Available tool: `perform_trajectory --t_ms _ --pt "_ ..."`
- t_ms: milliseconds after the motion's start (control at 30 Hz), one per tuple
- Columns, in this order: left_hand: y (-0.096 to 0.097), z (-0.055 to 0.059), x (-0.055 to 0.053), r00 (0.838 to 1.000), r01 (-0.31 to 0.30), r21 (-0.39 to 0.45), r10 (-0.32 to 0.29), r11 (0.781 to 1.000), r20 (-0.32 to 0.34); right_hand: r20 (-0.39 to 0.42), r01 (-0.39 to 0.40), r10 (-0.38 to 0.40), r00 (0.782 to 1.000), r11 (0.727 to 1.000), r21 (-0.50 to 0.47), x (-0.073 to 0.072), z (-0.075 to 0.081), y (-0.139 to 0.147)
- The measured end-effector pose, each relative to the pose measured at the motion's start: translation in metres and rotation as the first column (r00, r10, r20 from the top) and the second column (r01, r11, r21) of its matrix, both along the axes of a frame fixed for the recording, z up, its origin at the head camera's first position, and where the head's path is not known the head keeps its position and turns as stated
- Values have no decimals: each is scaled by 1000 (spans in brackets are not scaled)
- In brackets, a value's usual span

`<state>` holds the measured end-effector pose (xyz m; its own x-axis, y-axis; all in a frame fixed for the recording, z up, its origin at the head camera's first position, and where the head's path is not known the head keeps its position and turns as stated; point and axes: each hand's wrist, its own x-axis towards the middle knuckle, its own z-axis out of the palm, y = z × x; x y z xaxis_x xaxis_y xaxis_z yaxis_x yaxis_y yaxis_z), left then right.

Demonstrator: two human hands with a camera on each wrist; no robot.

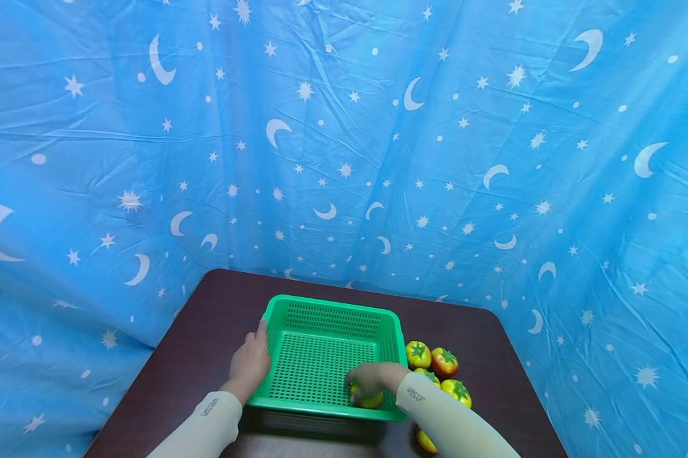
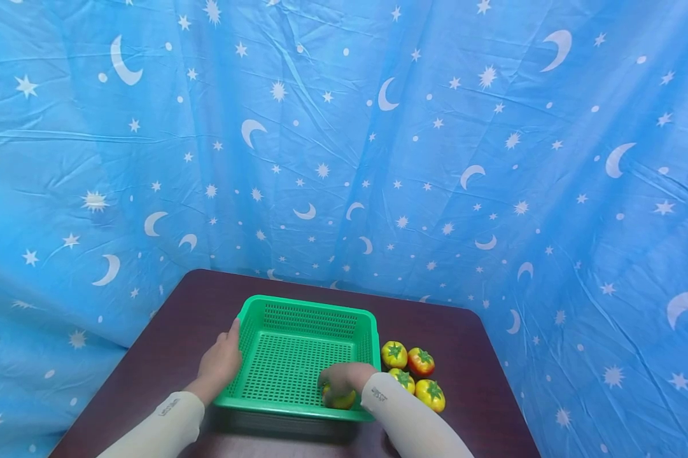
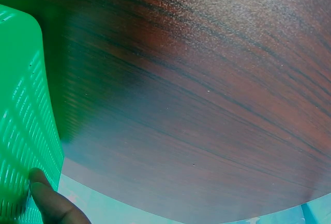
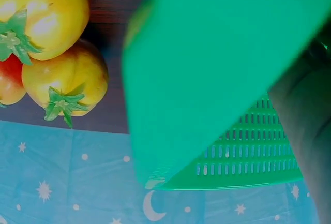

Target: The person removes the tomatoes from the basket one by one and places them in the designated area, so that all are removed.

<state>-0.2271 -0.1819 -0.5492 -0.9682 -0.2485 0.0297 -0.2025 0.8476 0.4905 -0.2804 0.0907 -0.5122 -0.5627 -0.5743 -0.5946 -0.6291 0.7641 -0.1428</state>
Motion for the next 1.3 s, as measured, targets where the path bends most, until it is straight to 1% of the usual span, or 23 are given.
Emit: perform_trajectory --t_ms 67,167,400,667,867,1000,1167,1300 --pt "0 -1 0 1000 2 -3 -2 1000 -2 -1 -32 32 999 999 -6 -1 -1 0" --pt "0 -1 -1 1000 8 -6 -8 1000 -4 1 -52 52 999 999 -5 -1 -3 0" --pt "-1 -1 0 1000 9 -9 -9 1000 1 -2 6 -6 1000 1000 -7 0 -2 2" --pt "-1 -1 -1 1000 16 -7 -16 1000 5 29 11 -10 1000 1000 -22 -2 -1 5" --pt "-2 -1 -2 1000 12 -14 -12 1000 5 -3 86 -86 996 995 -55 -1 1 6" --pt "-2 -1 -1 1000 9 -15 -9 1000 9 -25 93 -97 995 990 -108 -1 7 7" --pt "-1 0 -1 1000 13 -12 -13 1000 10 -60 65 -77 995 980 -186 0 20 9" --pt "0 2 -1 1000 15 -11 -15 1000 8 -118 32 -66 991 962 -270 0 33 16"
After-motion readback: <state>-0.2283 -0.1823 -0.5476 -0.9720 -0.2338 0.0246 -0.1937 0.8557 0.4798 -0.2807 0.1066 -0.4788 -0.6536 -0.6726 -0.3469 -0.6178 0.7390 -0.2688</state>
